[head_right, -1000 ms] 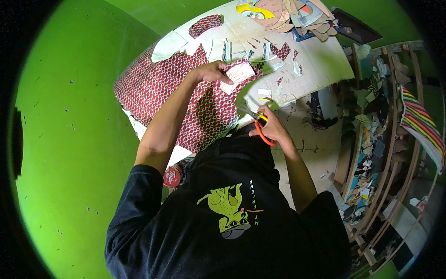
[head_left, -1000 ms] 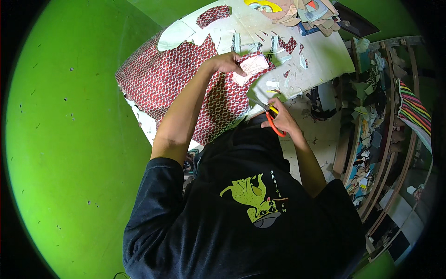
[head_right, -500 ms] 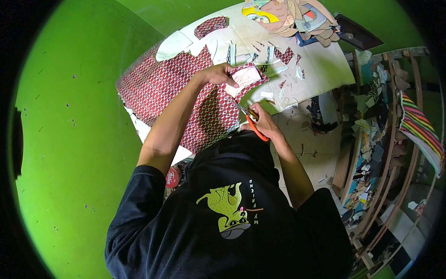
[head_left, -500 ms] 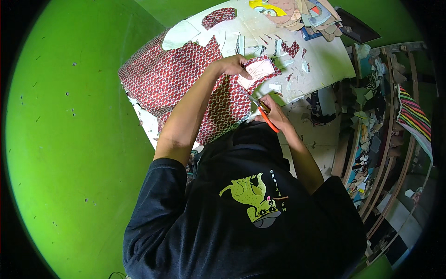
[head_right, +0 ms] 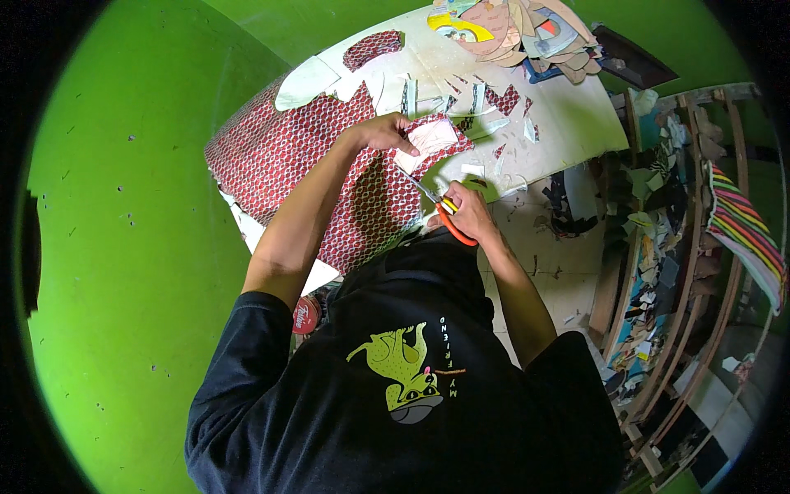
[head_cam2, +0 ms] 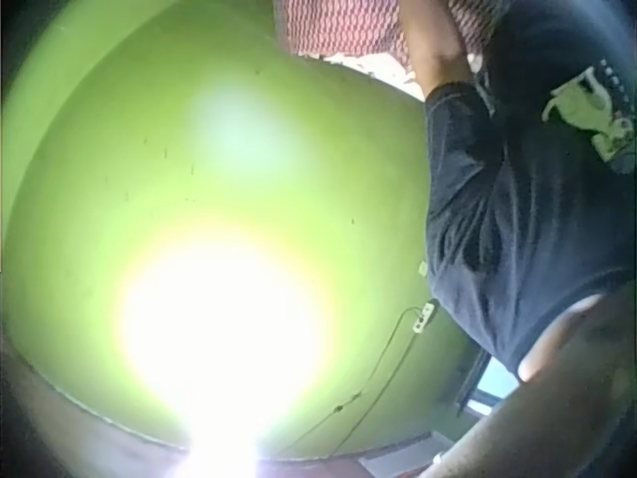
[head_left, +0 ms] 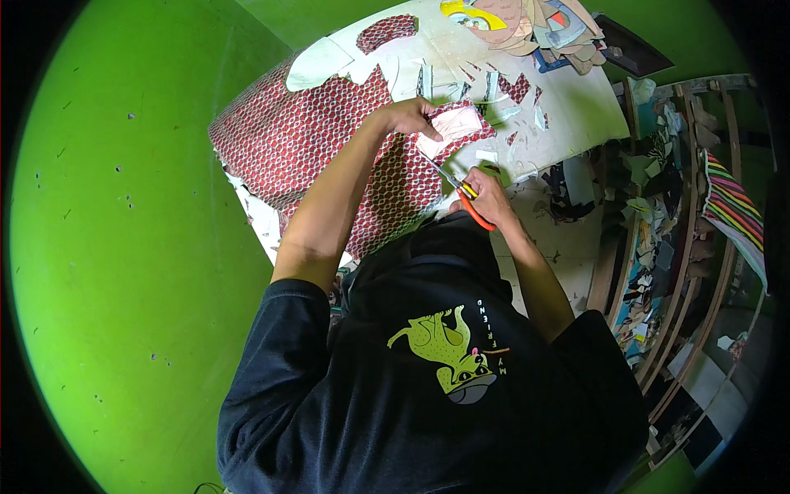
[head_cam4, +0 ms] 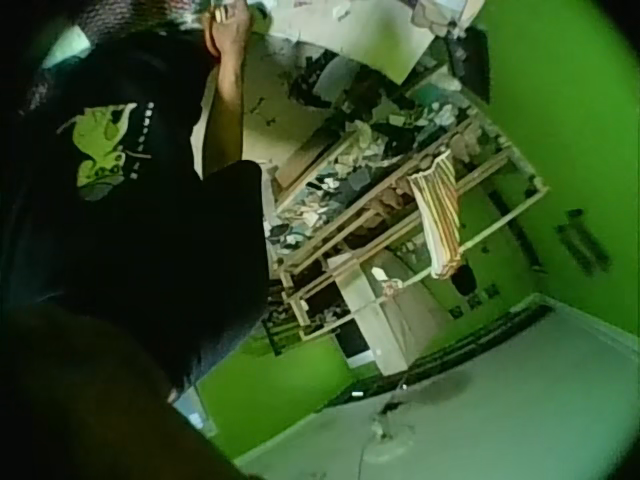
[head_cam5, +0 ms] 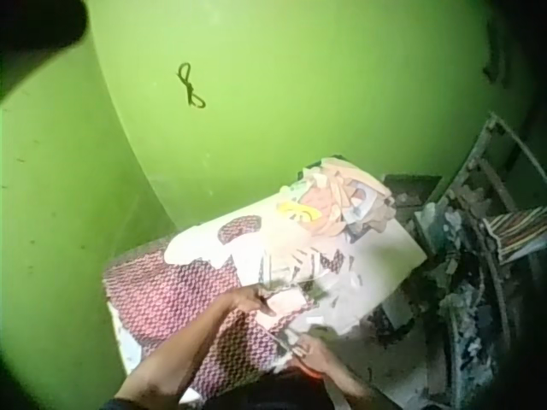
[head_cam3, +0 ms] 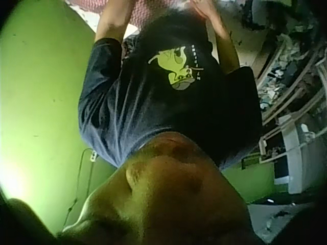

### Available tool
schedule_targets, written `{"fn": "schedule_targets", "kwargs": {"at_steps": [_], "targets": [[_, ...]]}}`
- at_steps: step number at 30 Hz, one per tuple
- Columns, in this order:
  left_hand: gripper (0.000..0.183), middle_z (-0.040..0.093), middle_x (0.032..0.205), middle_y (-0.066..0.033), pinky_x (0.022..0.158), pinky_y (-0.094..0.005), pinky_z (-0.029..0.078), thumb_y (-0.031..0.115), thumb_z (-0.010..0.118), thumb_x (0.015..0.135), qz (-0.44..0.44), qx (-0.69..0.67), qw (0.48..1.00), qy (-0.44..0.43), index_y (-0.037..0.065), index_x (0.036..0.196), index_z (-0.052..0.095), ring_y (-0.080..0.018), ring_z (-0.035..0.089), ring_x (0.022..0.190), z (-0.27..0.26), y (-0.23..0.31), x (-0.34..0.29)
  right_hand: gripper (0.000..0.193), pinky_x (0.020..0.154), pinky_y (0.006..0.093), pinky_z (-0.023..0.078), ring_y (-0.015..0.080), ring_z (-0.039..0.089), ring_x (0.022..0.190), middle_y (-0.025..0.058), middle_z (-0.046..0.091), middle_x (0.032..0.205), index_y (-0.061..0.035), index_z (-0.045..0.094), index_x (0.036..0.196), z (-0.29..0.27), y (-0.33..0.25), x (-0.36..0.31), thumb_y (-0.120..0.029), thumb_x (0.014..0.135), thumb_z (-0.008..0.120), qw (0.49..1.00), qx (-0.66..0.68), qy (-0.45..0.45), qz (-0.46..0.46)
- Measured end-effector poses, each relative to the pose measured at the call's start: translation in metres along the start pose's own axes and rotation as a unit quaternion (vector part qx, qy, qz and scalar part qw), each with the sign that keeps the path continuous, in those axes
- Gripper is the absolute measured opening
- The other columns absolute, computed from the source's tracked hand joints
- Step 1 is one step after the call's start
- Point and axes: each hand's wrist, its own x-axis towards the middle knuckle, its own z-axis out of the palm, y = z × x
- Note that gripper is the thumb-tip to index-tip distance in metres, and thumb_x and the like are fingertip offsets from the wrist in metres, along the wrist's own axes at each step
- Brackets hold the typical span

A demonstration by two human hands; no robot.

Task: Cutting out small pattern pieces from fabric using scissors.

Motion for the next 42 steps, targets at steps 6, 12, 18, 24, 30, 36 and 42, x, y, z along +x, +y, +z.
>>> {"fn": "schedule_targets", "kwargs": {"at_steps": [6, 12, 18, 24, 30, 36, 42], "targets": [[0.026, 0.074, 0.091, -0.0042, 0.076, -0.0283, 0.051, 0.013, 0.083, 0.079, -0.017, -0.001, 1.000, -0.001, 0.001, 0.099, 0.073, -0.0110, 0.063, 0.078, 0.003, 0.013, -0.002, 0.060, 0.055, 0.0316, 0.043, 0.0123, 0.050, 0.056, 0.0041, 0.058, 0.063, -0.0010, 0.055, 0.087, 0.007, -0.015, 0.009, -0.033, 0.058, 0.096, 1.000, 0.002, 0.025, -0.019], [0.026, 0.073, 0.086, -0.0021, 0.071, -0.0272, 0.049, 0.016, 0.084, 0.078, -0.009, -0.033, 0.999, -0.008, 0.001, 0.095, 0.073, -0.0101, 0.061, 0.074, 0.003, 0.017, -0.006, 0.058, 0.053, 0.0284, 0.039, 0.0082, 0.048, 0.058, 0.0022, 0.058, 0.066, -0.0004, 0.051, 0.089, 0.001, -0.020, 0.012, -0.024, 0.060, 0.096, 0.998, -0.055, -0.008, 0.007], [0.023, 0.072, 0.082, -0.0007, 0.069, -0.0256, 0.048, 0.017, 0.084, 0.079, 0.000, -0.012, 1.000, 0.012, 0.002, 0.091, 0.073, -0.0083, 0.060, 0.074, 0.001, 0.011, -0.009, 0.058, 0.049, 0.0316, 0.033, 0.0104, 0.041, 0.050, 0.0013, 0.050, 0.055, -0.0027, 0.054, 0.085, 0.007, -0.014, 0.019, -0.036, 0.061, 0.094, 0.999, -0.012, 0.015, -0.041], [0.023, 0.073, 0.085, -0.0013, 0.072, -0.0265, 0.050, 0.015, 0.084, 0.078, -0.002, -0.040, 0.999, 0.016, 0.002, 0.095, 0.073, -0.0089, 0.061, 0.075, 0.002, 0.012, -0.014, 0.059, 0.048, 0.0321, 0.033, 0.0110, 0.042, 0.049, 0.0013, 0.050, 0.055, -0.0030, 0.055, 0.082, 0.010, -0.014, 0.029, -0.042, 0.060, 0.093, 0.997, -0.060, 0.018, -0.054], [0.027, 0.075, 0.093, -0.0045, 0.078, -0.0266, 0.051, 0.014, 0.083, 0.079, 0.009, -0.069, 0.997, 0.032, 0.003, 0.102, 0.074, -0.0094, 0.064, 0.080, -0.001, 0.004, -0.014, 0.055, 0.053, 0.0279, 0.037, 0.0086, 0.045, 0.056, 0.0011, 0.053, 0.062, -0.0018, 0.055, 0.086, 0.008, -0.018, 0.031, -0.033, 0.063, 0.093, 0.998, -0.043, -0.012, -0.031], [0.027, 0.075, 0.093, -0.0042, 0.077, -0.0253, 0.051, 0.014, 0.083, 0.079, 0.007, -0.053, 0.998, 0.026, 0.003, 0.102, 0.074, -0.0089, 0.064, 0.080, 0.002, 0.026, -0.017, 0.062, 0.048, 0.0346, 0.034, 0.0131, 0.042, 0.050, 0.0034, 0.053, 0.056, 0.0000, 0.054, 0.080, 0.016, -0.003, 0.039, -0.046, 0.062, 0.092, 0.994, -0.018, 0.054, -0.096], [0.030, 0.075, 0.095, -0.0060, 0.079, -0.0257, 0.052, 0.015, 0.084, 0.078, -0.007, -0.095, 0.995, 0.035, 0.001, 0.103, 0.073, -0.0108, 0.066, 0.083, -0.003, 0.014, -0.015, 0.066, 0.053, 0.0324, 0.042, 0.0118, 0.048, 0.056, 0.0057, 0.057, 0.063, 0.0022, 0.057, 0.087, 0.013, 0.000, 0.044, -0.048, 0.062, 0.092, 0.999, -0.035, -0.014, -0.025]]}}
